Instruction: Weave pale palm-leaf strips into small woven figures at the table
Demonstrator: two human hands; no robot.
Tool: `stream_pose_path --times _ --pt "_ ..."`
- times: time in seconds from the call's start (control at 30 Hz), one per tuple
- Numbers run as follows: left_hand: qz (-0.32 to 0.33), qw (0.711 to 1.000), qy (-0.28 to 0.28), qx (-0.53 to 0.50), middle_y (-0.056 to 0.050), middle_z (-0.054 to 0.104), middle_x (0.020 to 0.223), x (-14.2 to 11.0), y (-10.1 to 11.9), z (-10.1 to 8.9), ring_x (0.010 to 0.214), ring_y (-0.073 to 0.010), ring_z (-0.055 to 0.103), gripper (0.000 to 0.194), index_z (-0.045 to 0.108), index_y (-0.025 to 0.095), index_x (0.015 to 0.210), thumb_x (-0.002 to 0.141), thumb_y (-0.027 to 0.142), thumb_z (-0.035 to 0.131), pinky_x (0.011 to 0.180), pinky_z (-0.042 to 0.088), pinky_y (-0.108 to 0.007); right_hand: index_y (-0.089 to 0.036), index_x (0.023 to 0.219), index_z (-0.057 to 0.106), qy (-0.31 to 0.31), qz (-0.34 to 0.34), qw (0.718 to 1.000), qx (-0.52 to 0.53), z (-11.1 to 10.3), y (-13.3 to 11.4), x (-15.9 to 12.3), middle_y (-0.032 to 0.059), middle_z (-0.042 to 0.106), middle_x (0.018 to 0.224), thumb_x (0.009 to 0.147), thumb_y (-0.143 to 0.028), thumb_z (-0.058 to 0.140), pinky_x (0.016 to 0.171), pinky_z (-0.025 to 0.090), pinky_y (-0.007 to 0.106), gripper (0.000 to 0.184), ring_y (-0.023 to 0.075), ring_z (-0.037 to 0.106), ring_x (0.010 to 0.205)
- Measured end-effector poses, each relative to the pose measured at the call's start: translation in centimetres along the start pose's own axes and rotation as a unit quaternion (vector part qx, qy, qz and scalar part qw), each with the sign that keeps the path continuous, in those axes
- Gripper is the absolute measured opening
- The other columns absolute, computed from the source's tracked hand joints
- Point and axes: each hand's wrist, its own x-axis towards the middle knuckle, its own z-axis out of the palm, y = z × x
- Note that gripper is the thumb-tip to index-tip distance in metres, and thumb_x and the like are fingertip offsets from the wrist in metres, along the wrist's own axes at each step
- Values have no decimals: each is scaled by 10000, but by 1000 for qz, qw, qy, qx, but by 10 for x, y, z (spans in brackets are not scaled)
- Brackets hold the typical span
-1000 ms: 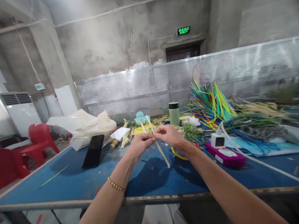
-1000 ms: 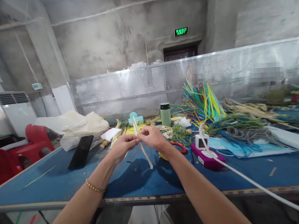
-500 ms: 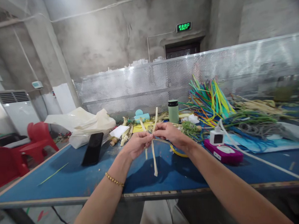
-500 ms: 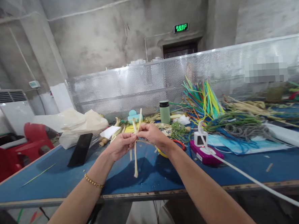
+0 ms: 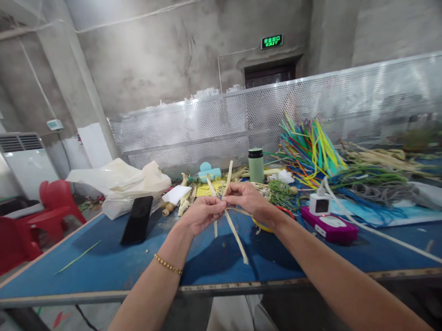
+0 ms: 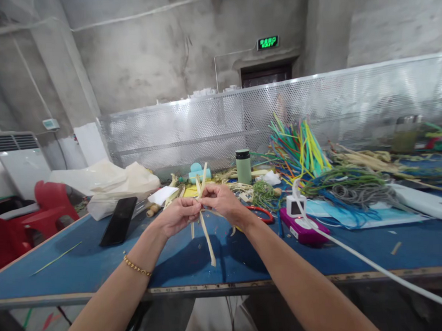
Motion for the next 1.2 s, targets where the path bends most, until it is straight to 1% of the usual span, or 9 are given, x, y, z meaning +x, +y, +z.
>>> stream_pose_path --times 0.13,0.33,0.47,0.6,0.73,0.9,1.03,1.1,1.2 --pt "-5 1000 16 3 18 483 492 3 -4 -3 459 -47 375 290 612 97 584 588 301 818 468 238 -218 -151 646 565 24 -2 998 -63 3 5 3 -31 526 580 707 -287 626 531 355 223 161 90 462 536" --pt "26 998 52 -32 13 499 537 5 -3 0 464 -46 397 279 597 99 619 616 295 795 461 256 -206 -174 604 519 51 48 989 -128 6 4 0 -14 521 511 836 -308 461 448 322 228 275 103 459 436" --pt "38 996 71 -45 3 520 564 7 -3 2 465 -53 421 260 591 99 653 633 272 784 462 286 -207 -168 520 496 67 -13 975 -213 5 1 -2 -17 481 495 804 -297 502 488 297 227 313 99 413 496" --pt "38 993 61 -91 -10 552 613 7 -1 3 517 -57 474 232 601 90 678 632 224 784 528 364 -202 -148 646 583 45 -7 988 -147 5 1 -3 -12 544 583 762 -324 550 520 337 219 213 102 445 546" --pt "35 993 47 -101 -26 574 654 6 0 3 551 -55 496 213 612 81 699 647 210 774 560 380 -196 -144 726 603 62 -1 989 -133 5 0 -4 -15 552 593 737 -294 559 510 330 216 156 94 435 523" --pt "43 996 65 -32 -13 556 588 4 0 6 501 -69 483 234 618 88 694 629 251 774 504 332 -209 -155 669 569 80 -3 982 -169 3 -1 -3 -24 522 553 732 -278 562 483 305 214 138 91 418 499" --pt "71 989 118 47 -13 575 584 3 0 8 538 -105 505 240 651 108 786 620 243 759 540 349 -235 -157 674 569 78 -13 981 -177 1 1 -1 -28 515 554 741 -270 561 486 304 215 132 89 414 499" --pt "115 972 161 126 -10 573 602 4 0 8 548 -105 479 203 669 127 783 629 233 748 552 347 -245 -155 692 580 75 -18 980 -183 0 2 -2 -25 524 568 742 -262 565 492 309 218 119 93 423 508" --pt "197 920 211 264 -24 581 716 6 0 7 589 -108 445 143 697 157 779 655 221 728 561 333 -250 -154 703 592 87 -22 972 -215 0 3 -2 -24 529 568 746 -239 570 514 321 224 98 97 434 513"
